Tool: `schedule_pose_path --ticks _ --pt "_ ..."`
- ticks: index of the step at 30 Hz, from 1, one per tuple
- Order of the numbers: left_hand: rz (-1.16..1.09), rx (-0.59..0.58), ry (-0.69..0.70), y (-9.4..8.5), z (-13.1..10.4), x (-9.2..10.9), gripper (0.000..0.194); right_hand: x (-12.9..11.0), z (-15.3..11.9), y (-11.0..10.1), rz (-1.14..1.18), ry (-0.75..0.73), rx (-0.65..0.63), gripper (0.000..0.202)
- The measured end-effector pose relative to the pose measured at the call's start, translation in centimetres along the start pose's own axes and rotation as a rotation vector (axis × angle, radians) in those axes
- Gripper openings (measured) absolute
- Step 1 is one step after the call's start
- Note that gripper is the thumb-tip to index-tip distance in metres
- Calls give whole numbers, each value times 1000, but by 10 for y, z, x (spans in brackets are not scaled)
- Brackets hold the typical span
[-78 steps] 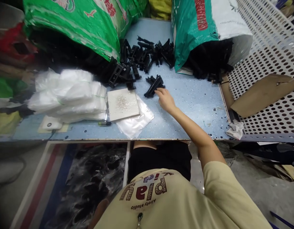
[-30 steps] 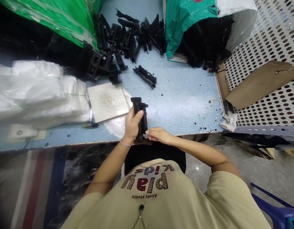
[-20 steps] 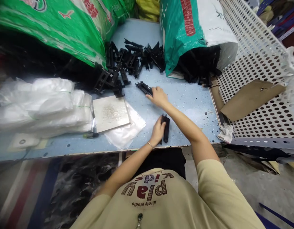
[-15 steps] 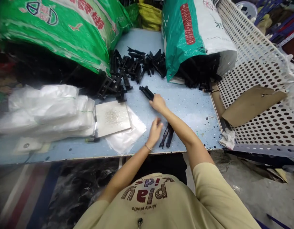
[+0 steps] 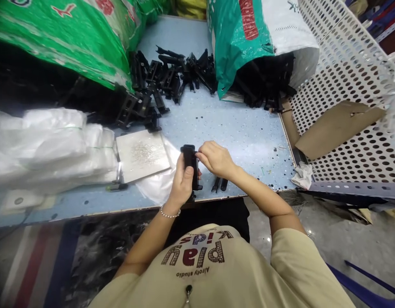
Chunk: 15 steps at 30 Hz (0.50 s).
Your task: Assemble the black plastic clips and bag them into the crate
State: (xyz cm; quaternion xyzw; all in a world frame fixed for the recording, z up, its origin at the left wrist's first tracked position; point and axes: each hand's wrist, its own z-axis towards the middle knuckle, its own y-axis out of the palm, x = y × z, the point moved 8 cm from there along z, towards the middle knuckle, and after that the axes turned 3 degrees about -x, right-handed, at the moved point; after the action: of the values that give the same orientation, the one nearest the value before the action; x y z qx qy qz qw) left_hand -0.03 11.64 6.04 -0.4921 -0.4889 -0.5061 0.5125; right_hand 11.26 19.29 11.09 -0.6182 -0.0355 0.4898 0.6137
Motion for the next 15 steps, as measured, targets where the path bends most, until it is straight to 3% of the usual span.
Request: schedule_pose_path --ticks 3,6,8,10,12,15 --pt "-8 -3 -49 0 -8 -4 68 -7 0 12 104 31 7 50" --pt "98 63 -15 -8 -12 -1 69 3 -3 32 477 231 30 57" --pt "163 119 39 -15 -11 4 69 10 -8 50 776 382 -33 61" --pt "132 132 32 -24 -8 3 64 8 -12 59 898 419 -137 63" --pt "26 128 -44 -33 -3 -2 57 -3 -18 56 739 301 -232 65" --pt "-103 173 -146 -45 1 -6 52 -34 -33 51 225 -32 -324 68"
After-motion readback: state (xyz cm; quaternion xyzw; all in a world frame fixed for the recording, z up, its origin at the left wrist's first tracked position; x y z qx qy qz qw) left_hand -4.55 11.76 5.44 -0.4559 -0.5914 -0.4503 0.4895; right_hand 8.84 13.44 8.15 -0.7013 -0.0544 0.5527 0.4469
